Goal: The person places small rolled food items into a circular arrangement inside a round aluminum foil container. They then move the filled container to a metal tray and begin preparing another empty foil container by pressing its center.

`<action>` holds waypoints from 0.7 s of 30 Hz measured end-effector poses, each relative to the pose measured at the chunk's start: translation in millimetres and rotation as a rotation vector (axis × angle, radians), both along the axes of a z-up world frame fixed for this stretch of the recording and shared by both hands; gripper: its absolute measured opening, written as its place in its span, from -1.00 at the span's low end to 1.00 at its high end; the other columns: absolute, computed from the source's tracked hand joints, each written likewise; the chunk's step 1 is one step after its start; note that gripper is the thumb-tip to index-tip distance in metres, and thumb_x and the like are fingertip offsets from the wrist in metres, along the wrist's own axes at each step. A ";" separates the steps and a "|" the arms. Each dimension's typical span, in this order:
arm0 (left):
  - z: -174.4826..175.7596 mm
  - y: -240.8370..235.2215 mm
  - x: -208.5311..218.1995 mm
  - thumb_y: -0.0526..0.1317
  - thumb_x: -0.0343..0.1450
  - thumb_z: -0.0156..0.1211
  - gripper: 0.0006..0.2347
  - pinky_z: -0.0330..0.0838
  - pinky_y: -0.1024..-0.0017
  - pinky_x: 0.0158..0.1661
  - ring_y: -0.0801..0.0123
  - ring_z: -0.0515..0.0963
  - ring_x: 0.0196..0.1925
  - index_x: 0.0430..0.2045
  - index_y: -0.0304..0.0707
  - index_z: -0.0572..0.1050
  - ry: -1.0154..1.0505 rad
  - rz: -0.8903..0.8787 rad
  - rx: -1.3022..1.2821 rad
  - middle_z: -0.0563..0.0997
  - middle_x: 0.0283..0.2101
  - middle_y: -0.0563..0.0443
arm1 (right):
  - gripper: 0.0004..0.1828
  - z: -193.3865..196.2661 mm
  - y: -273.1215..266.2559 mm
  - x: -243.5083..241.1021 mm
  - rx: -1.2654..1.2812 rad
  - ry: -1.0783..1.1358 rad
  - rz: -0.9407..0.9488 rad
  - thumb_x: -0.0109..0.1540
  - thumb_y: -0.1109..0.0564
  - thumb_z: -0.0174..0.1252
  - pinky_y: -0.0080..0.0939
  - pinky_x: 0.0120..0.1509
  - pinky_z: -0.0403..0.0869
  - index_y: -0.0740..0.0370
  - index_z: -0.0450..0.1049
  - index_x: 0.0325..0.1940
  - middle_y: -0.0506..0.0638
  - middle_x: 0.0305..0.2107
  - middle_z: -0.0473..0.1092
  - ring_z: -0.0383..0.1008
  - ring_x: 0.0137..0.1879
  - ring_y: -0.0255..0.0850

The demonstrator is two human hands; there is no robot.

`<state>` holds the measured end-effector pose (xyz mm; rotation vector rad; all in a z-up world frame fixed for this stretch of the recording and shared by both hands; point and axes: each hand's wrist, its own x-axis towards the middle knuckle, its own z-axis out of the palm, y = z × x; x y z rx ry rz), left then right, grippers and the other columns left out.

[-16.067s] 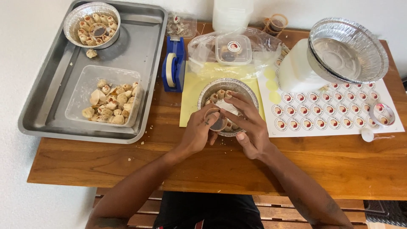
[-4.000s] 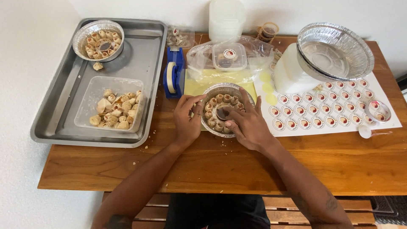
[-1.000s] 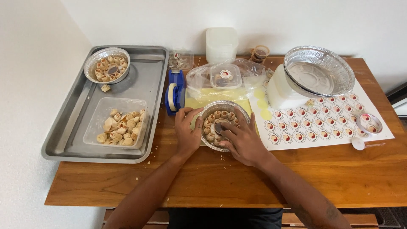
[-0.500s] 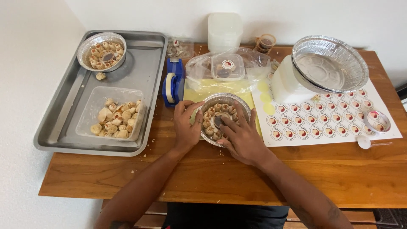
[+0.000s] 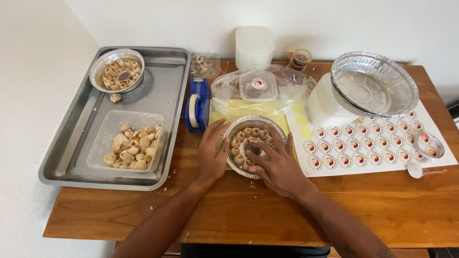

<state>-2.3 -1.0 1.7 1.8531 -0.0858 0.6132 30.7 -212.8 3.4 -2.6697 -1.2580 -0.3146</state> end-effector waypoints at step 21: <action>-8.5 10.6 7.6 -0.10 0.61 -0.17 -0.56 0.07 0.02 0.40 0.01 0.19 0.51 0.43 -0.17 0.14 0.024 -0.209 0.445 0.18 0.49 -0.19 | -0.63 2.1 0.6 2.1 0.218 -0.005 0.117 0.33 -0.14 0.08 0.78 0.44 -0.10 0.10 0.52 0.07 0.06 0.15 0.39 -0.12 0.59 0.31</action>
